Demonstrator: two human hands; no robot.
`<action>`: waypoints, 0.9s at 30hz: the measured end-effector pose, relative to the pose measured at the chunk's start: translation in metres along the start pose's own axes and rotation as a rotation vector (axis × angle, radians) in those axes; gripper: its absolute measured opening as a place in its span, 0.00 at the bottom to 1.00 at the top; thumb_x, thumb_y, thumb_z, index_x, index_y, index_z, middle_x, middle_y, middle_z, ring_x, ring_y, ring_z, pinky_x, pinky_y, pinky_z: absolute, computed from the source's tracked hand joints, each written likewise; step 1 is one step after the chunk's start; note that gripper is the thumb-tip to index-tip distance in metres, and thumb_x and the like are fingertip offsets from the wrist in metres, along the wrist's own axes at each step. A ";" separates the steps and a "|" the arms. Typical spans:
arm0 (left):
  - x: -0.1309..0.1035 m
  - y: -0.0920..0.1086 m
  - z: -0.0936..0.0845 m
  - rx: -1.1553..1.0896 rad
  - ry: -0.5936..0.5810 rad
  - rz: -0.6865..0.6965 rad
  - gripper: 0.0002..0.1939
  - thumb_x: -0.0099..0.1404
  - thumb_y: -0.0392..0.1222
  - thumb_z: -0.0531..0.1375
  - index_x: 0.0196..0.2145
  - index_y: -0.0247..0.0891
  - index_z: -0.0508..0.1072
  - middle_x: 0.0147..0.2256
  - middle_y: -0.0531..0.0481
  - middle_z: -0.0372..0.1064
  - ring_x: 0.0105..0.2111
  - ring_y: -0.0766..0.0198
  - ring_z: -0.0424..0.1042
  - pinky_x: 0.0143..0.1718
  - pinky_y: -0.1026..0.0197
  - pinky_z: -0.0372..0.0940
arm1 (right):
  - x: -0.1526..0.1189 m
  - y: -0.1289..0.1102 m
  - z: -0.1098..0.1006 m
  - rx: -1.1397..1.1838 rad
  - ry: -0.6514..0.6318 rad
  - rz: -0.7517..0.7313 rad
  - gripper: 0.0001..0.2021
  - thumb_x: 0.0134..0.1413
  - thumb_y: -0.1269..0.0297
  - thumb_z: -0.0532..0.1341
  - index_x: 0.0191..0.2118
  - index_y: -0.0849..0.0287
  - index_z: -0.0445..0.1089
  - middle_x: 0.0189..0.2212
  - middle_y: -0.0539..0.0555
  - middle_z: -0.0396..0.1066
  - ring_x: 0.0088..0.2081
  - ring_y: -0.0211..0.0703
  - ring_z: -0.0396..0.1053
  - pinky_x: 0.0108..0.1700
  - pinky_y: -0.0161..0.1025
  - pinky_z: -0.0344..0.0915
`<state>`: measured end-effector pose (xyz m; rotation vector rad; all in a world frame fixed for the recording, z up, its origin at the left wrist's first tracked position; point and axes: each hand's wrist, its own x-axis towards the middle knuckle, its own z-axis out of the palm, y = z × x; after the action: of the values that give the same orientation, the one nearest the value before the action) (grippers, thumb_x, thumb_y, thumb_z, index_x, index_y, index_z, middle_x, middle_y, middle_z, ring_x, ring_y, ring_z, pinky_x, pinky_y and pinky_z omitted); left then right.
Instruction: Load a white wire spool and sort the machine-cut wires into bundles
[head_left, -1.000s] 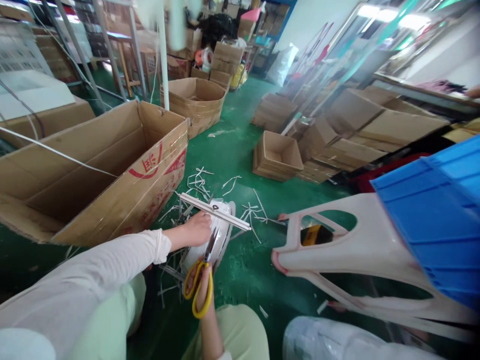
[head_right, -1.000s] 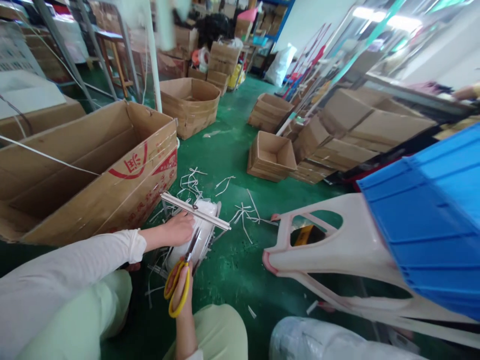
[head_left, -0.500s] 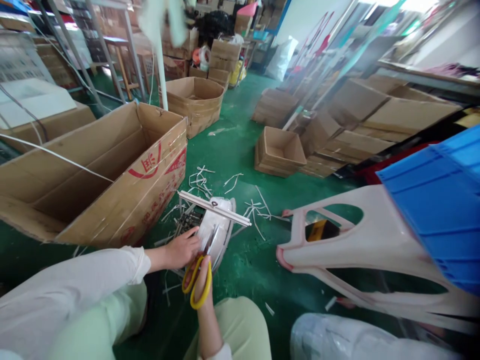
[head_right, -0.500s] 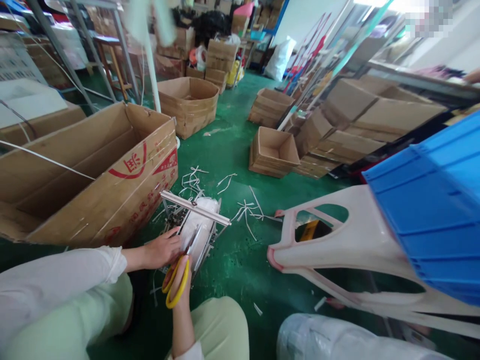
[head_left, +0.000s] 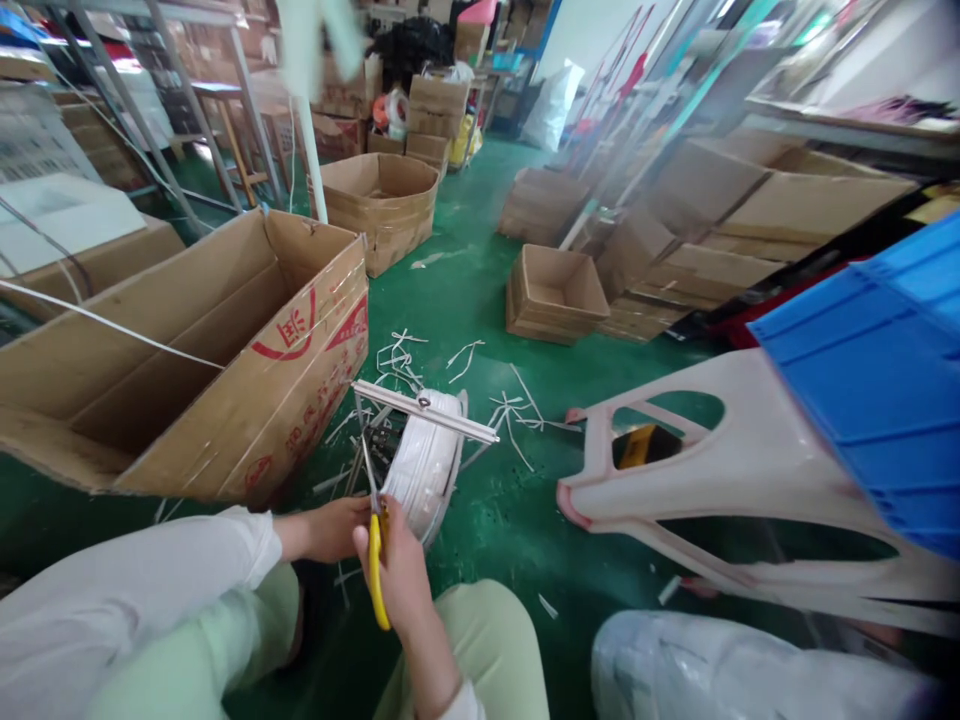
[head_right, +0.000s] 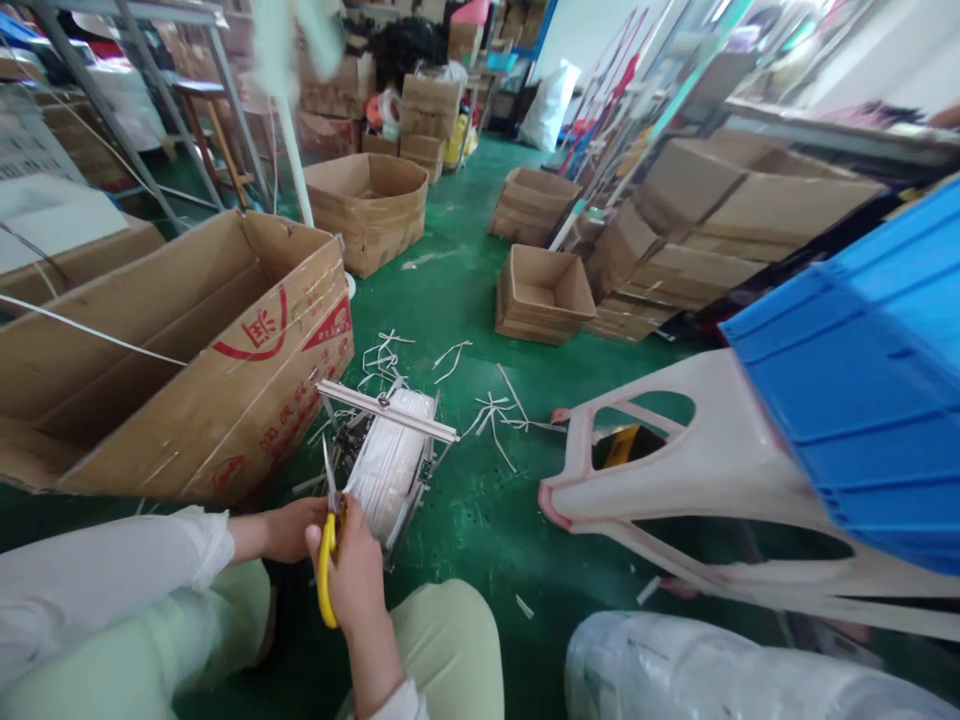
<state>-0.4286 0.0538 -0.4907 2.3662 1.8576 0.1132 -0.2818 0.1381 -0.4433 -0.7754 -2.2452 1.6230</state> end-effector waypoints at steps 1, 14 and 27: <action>-0.001 -0.002 -0.005 0.003 0.011 0.076 0.09 0.60 0.34 0.60 0.39 0.41 0.77 0.42 0.49 0.77 0.50 0.59 0.69 0.58 0.53 0.56 | -0.009 0.005 -0.003 0.027 -0.011 -0.025 0.25 0.55 0.54 0.63 0.56 0.56 0.62 0.40 0.55 0.74 0.37 0.47 0.73 0.39 0.39 0.68; 0.029 -0.050 -0.090 0.102 0.040 0.188 0.10 0.65 0.38 0.54 0.37 0.39 0.75 0.42 0.45 0.76 0.57 0.54 0.63 0.66 0.39 0.36 | -0.011 0.081 -0.061 0.362 0.506 0.234 0.29 0.41 0.52 0.70 0.48 0.54 0.60 0.22 0.40 0.61 0.35 0.48 0.76 0.41 0.43 0.70; 0.068 -0.019 -0.098 0.155 0.037 0.174 0.07 0.59 0.38 0.59 0.35 0.37 0.75 0.35 0.44 0.72 0.43 0.53 0.66 0.51 0.49 0.55 | 0.004 0.077 -0.061 0.369 0.382 0.191 0.32 0.36 0.55 0.72 0.46 0.52 0.56 0.27 0.42 0.61 0.39 0.50 0.76 0.38 0.43 0.74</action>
<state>-0.4443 0.1298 -0.3985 2.6458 1.7307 0.0312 -0.2338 0.2062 -0.4948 -1.1080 -1.5948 1.7259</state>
